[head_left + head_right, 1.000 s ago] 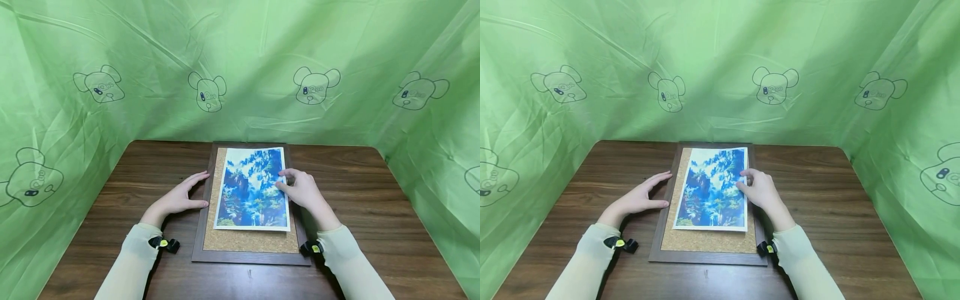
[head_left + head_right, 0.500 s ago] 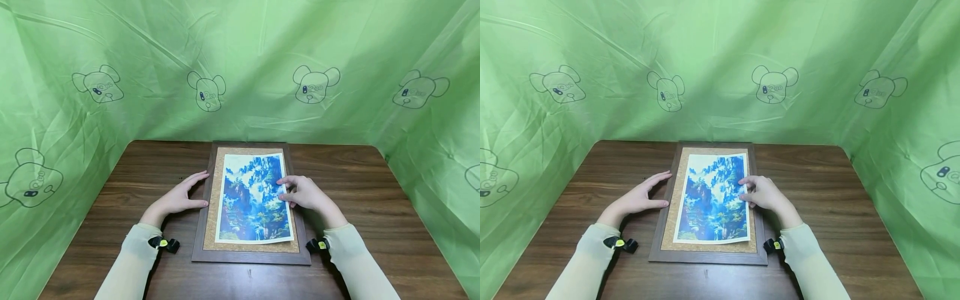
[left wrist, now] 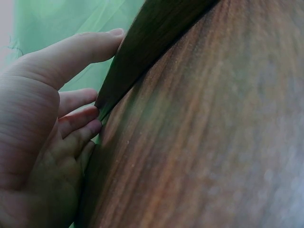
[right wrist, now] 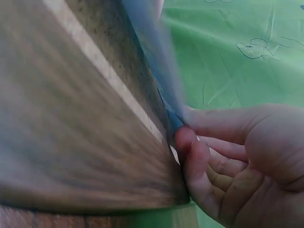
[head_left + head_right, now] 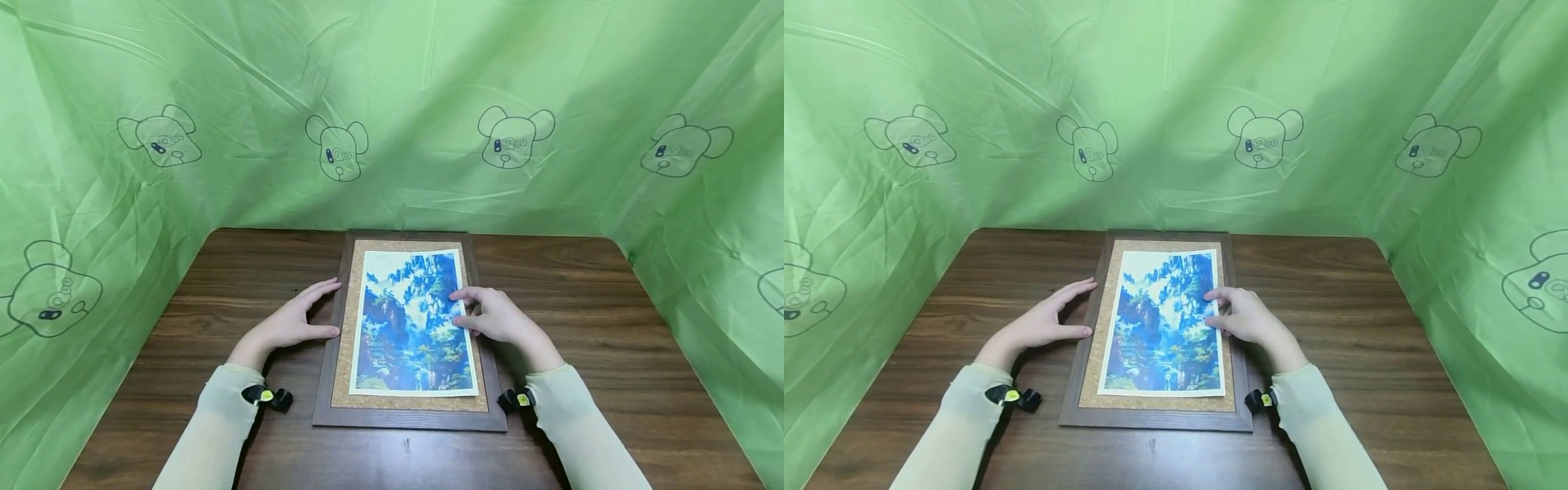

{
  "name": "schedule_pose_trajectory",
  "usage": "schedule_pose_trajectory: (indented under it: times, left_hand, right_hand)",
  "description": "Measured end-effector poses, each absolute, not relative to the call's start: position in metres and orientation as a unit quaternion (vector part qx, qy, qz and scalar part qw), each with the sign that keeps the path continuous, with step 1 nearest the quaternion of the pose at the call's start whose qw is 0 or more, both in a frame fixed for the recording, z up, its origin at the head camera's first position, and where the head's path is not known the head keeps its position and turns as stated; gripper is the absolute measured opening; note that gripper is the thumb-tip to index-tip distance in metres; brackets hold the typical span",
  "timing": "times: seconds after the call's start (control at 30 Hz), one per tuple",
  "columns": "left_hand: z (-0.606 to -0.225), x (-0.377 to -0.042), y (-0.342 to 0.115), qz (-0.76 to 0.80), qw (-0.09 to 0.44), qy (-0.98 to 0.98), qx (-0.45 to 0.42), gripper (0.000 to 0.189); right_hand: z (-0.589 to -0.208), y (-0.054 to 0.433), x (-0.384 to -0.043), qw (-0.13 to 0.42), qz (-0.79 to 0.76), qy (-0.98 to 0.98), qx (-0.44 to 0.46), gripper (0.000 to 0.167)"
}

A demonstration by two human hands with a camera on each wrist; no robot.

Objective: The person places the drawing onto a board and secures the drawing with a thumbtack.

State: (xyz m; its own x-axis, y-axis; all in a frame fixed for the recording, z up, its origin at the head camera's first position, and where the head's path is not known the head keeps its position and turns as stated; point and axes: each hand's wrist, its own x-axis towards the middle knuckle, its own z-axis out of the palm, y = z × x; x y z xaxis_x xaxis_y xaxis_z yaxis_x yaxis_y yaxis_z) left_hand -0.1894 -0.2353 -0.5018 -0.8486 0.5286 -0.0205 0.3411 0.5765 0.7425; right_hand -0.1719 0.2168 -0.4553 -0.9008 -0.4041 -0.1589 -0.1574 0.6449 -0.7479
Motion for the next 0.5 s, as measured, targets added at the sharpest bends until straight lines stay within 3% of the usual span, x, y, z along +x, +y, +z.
schedule_pose_trajectory:
  times: [0.27, 0.5]
  left_hand:
    - [-0.5051, -0.1911, -0.2370, 0.389, 0.115, 0.878, 0.253, 0.098]
    - [-0.5058, -0.1922, -0.2381, 0.389, 0.116, 0.878, 0.254, 0.098]
  right_hand:
    - [-0.4570, 0.2212, -0.1737, 0.104, -0.297, 0.920, -0.232, 0.044]
    - [-0.4589, 0.2228, -0.1753, 0.101, -0.291, 0.923, -0.232, 0.044]
